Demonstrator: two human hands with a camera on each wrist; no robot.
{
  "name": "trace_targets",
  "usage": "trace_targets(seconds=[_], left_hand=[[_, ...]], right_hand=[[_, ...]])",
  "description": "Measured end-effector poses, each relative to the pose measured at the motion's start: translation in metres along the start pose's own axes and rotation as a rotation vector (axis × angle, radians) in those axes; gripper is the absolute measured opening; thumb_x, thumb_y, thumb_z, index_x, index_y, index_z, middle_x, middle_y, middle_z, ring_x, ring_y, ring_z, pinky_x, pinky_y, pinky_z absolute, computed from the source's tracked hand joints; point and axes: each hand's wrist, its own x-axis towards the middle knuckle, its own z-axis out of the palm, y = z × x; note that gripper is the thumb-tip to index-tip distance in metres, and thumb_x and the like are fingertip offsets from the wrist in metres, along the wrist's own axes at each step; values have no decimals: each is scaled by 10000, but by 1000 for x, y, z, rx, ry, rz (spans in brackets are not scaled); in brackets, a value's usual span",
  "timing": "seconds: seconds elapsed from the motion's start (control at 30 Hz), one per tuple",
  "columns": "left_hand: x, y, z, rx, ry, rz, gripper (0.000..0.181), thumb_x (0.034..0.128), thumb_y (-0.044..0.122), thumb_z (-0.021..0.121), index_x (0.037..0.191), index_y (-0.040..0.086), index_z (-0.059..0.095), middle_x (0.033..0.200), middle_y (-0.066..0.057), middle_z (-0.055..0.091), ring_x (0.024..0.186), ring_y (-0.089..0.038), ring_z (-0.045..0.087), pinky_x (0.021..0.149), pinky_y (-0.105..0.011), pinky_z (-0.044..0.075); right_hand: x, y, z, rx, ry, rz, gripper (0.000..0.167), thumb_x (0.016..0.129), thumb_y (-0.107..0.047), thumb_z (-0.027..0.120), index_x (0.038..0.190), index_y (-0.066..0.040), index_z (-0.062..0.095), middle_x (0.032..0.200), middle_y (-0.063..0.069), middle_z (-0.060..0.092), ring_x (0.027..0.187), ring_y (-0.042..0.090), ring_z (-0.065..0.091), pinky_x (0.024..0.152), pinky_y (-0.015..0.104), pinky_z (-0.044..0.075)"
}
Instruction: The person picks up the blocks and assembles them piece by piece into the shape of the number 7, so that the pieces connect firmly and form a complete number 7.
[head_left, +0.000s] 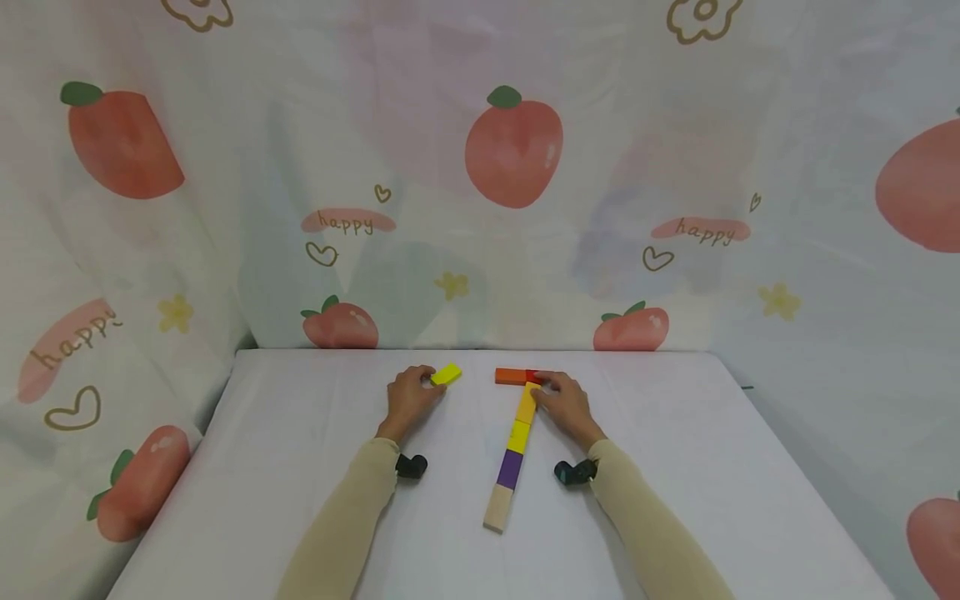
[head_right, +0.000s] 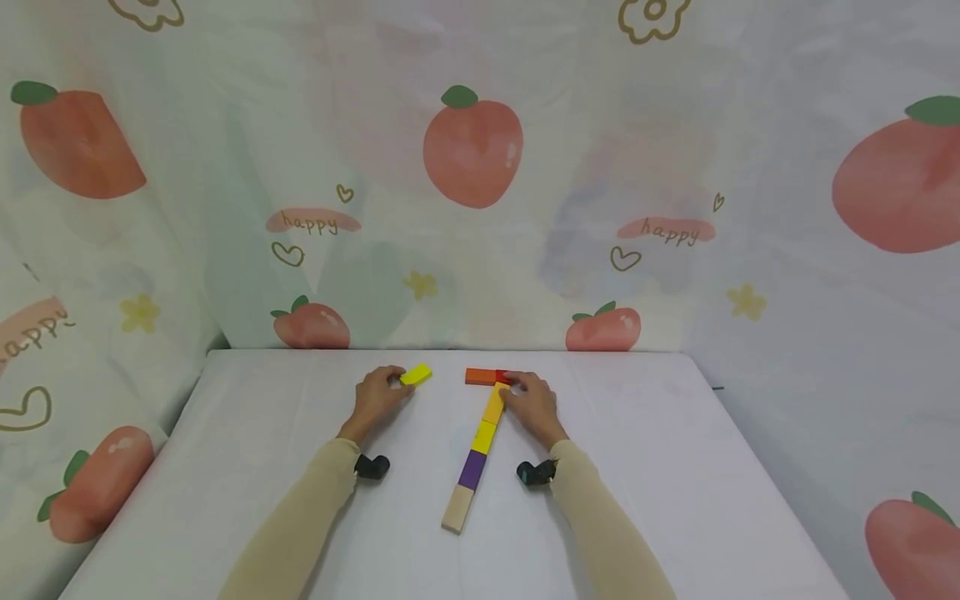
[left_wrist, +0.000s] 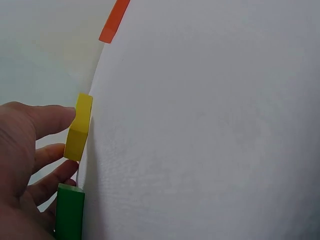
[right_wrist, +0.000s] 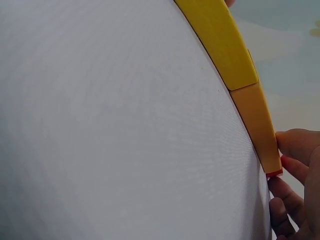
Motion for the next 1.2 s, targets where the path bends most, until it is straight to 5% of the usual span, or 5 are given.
trace_targets(seconds=[0.8,1.2], left_hand=[[7,-3,7,69,-40,-54,414,842,299,762,1193,94,684,1151,-93,653,1075,-296,558,978,-496,350],[1,-2,6,31,38,-5,348,825,214,749,1123,42,693,1060,-123,677,998,-308,585,910,-486,363]], right_hand=[[-1,-2,-1,-15,6,-8,457,946,-358,620,1378,-214,574,1420,110,516,1266,345,471,1081,566,369],[1,2,0,-22,10,-14,456,945,-358,616,1374,-209,579,1416,123,520,1260,354,478,1077,570,379]])
